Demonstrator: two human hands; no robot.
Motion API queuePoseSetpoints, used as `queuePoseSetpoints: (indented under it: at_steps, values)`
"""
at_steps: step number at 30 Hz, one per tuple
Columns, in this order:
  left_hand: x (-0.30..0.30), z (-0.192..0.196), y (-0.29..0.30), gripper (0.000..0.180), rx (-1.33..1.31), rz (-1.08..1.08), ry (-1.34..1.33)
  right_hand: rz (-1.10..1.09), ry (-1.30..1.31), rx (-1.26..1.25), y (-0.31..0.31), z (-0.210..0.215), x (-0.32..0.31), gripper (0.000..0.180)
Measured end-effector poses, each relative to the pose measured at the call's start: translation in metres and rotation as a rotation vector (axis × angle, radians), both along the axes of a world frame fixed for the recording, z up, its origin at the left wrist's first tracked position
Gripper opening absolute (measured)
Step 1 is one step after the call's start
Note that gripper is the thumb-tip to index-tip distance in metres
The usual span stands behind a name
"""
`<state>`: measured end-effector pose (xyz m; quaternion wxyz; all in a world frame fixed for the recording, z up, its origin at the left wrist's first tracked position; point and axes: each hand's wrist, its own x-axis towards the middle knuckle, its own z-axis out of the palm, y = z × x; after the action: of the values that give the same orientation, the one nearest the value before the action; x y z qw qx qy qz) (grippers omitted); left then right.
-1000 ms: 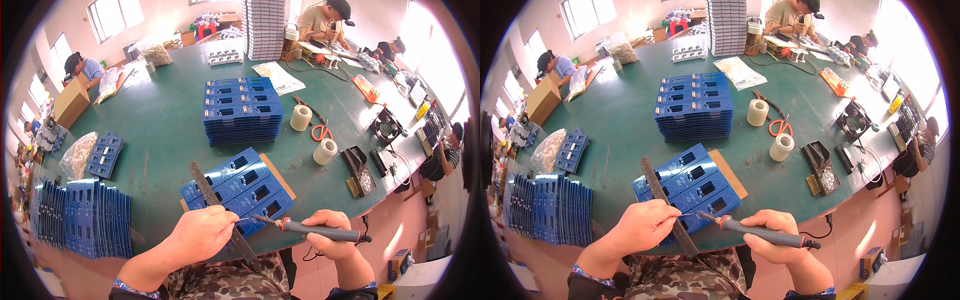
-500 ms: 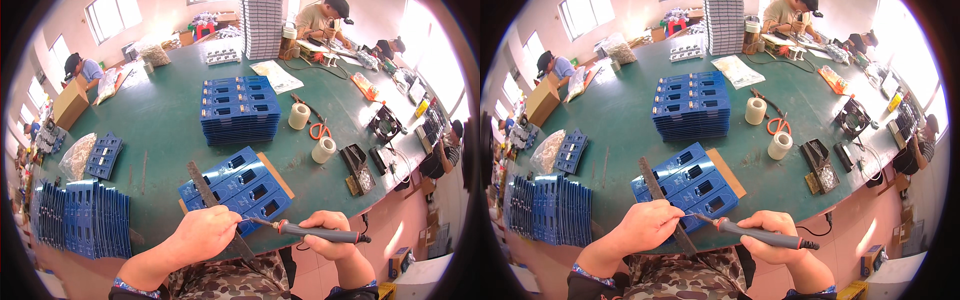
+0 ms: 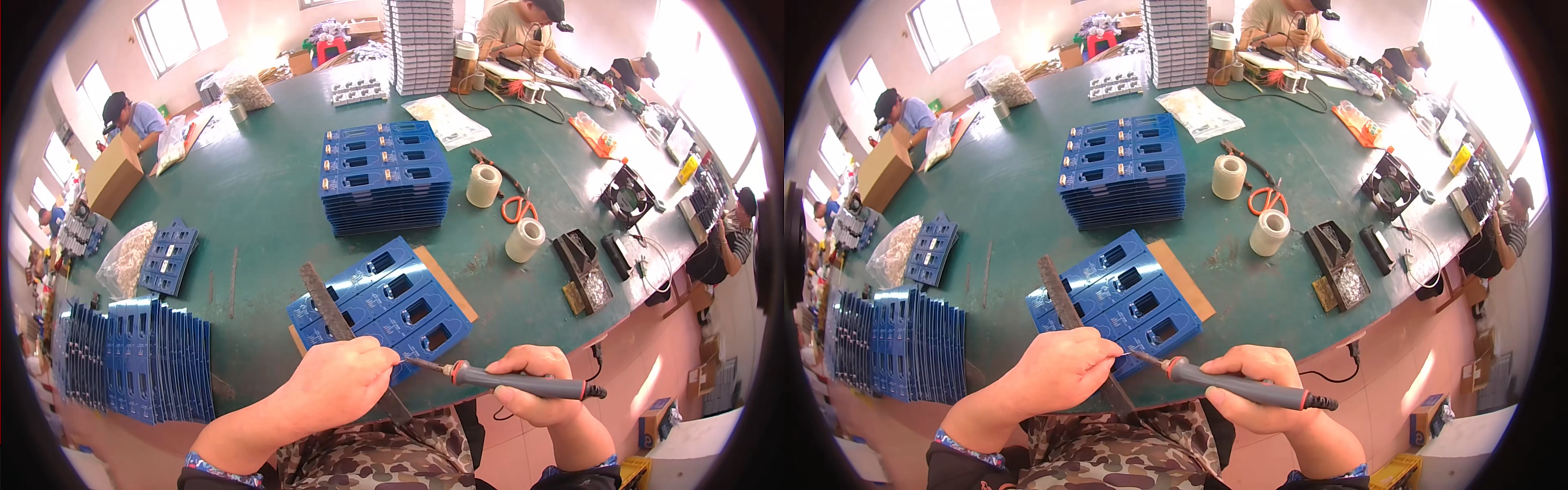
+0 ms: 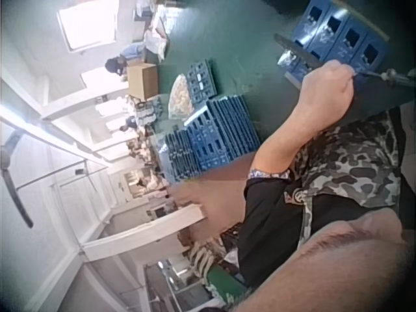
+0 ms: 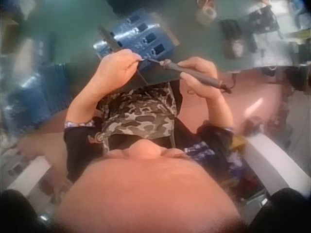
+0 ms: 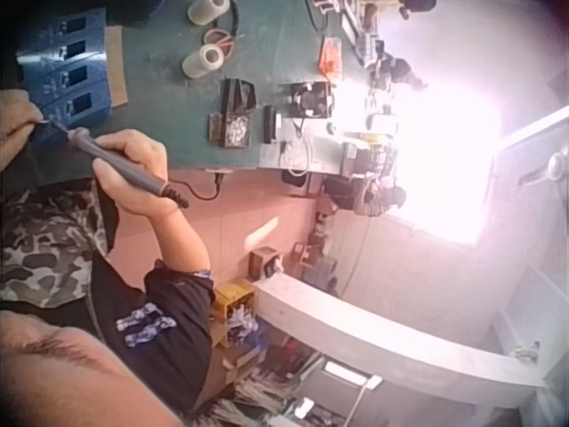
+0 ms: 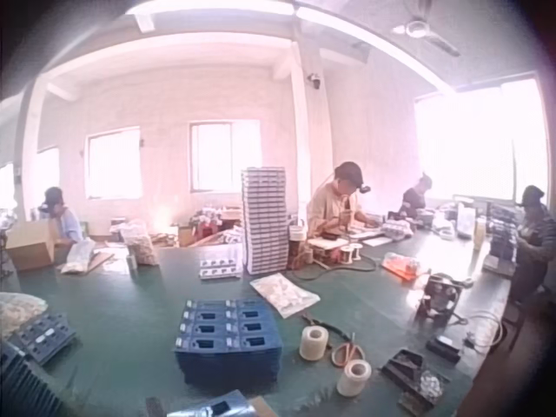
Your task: Solder small electronic components onto a blue circuit board using a soldering iron.
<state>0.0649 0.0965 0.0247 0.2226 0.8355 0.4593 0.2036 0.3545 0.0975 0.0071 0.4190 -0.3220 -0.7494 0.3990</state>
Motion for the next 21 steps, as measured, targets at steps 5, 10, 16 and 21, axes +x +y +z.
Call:
queuePoseSetpoints:
  at_steps: [5, 10, 16, 21]
  values:
    - [0.004, 0.002, 0.001, 0.015, 0.000, -0.024, 0.033, 0.003, -0.007, -0.003, -0.001, 0.001, 0.001, 0.024]
    - [0.005, 0.001, -0.002, 0.015, 0.003, -0.028, 0.062, 0.009, -0.013, -0.002, -0.004, 0.004, 0.003, 0.024]
    - [-0.011, 0.015, -0.027, 0.013, -0.151, 0.042, -0.158, -0.108, 0.188, -0.119, -0.023, -0.005, 0.011, 0.025]
    - [0.007, 0.002, -0.069, 0.015, -0.618, -0.006, -0.693, -0.089, 0.532, -0.248, -0.063, -0.027, -0.006, 0.048]
